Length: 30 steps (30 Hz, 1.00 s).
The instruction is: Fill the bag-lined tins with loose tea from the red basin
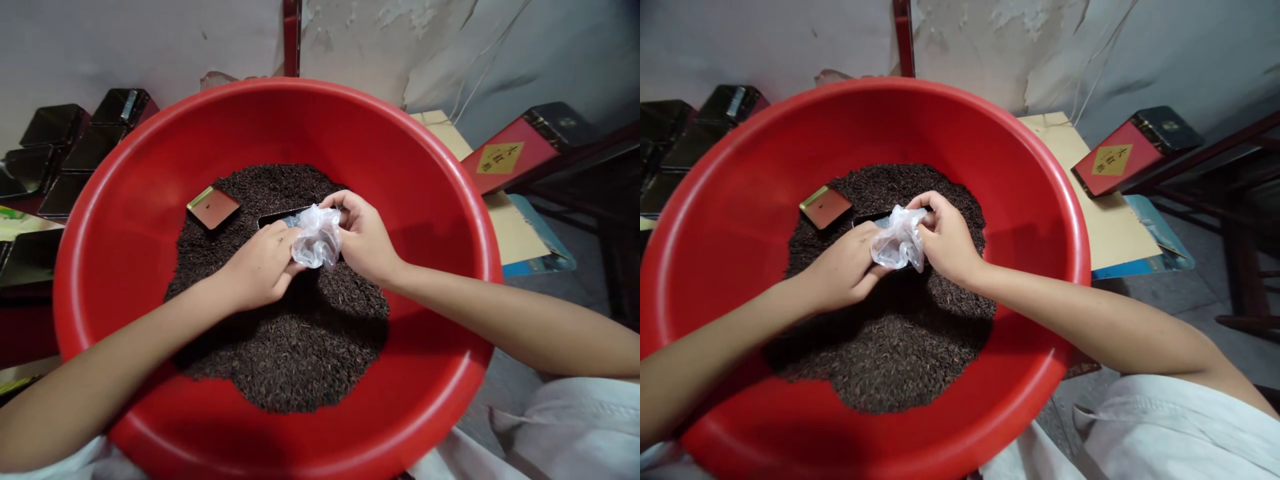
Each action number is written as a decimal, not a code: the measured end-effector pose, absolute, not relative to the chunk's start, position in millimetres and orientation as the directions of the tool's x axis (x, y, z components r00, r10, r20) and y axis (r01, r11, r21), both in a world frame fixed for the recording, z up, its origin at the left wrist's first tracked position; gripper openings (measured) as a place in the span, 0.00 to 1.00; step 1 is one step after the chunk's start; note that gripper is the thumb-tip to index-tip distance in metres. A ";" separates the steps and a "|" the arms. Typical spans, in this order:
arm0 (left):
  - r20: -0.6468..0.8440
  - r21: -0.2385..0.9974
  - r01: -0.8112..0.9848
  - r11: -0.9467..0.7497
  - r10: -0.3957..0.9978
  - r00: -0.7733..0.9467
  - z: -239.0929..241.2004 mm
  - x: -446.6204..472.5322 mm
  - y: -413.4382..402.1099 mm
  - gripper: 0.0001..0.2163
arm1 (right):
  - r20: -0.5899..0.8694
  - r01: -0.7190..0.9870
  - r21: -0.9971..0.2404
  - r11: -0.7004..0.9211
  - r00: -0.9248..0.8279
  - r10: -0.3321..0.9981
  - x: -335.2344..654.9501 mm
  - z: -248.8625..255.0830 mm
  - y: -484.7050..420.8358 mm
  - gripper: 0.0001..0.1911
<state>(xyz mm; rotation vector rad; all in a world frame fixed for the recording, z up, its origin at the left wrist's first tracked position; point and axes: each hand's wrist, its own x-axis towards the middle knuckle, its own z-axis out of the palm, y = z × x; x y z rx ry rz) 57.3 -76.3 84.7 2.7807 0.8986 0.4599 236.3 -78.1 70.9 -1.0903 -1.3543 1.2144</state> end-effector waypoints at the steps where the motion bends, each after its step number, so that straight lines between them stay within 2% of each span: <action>1: 0.231 0.266 0.500 -0.825 0.557 0.797 85.9 54.9 -71.9 0.08 | 0.070 0.017 -0.997 0.073 -0.132 0.989 236.3 71.9 -78.4 0.08; 3: 0.258 0.221 0.437 -0.872 0.484 0.836 86.9 51.4 -64.1 0.11 | 0.048 0.032 -0.998 0.053 -0.158 0.986 235.5 73.1 -79.6 0.07; 6: 0.385 0.154 0.410 -0.899 0.437 0.813 83.1 51.1 -60.6 0.12 | 0.051 0.047 -0.997 0.060 -0.175 0.983 233.1 74.0 -83.3 0.07; 8: 0.492 0.229 0.444 -0.866 0.497 0.715 76.5 53.6 -63.1 0.11 | 0.055 0.050 -0.997 0.066 -0.186 0.981 232.0 74.7 -87.3 0.07; 11: 0.578 0.439 0.435 -0.786 0.618 0.534 66.3 56.9 -67.5 0.08 | 0.071 0.083 -0.992 0.093 -0.240 0.968 233.5 76.7 -94.5 0.09; 15: 0.433 0.640 0.375 -0.670 0.718 0.545 65.7 55.6 -66.5 0.15 | 0.173 0.149 -0.960 0.235 -0.340 0.924 239.9 80.8 -102.6 0.20; 18: 0.322 0.700 0.477 -0.531 0.831 0.453 71.9 54.6 -63.0 0.10 | 0.286 0.210 -0.897 0.390 -0.398 0.872 242.8 82.2 -104.7 0.29; 20: 0.306 0.735 0.498 -0.460 0.880 0.362 74.7 55.9 -61.7 0.07 | 0.372 0.328 -0.797 0.507 -0.394 0.841 243.0 80.2 -102.6 0.26; 24: 0.276 0.744 0.548 -0.381 0.923 0.266 74.2 61.0 -64.0 0.09 | 0.554 0.491 -0.549 0.676 -0.391 0.735 241.9 69.9 -89.2 0.06; 27: 0.319 0.737 0.564 -0.372 0.927 0.196 69.6 63.9 -68.4 0.15 | 0.592 0.557 -0.453 0.696 -0.396 0.702 242.4 63.9 -75.9 0.08; 30: 0.427 0.672 0.574 -0.468 0.878 0.216 63.6 65.7 -75.9 0.18 | 0.510 0.650 -0.468 0.599 -0.355 0.784 243.4 62.9 -66.6 0.08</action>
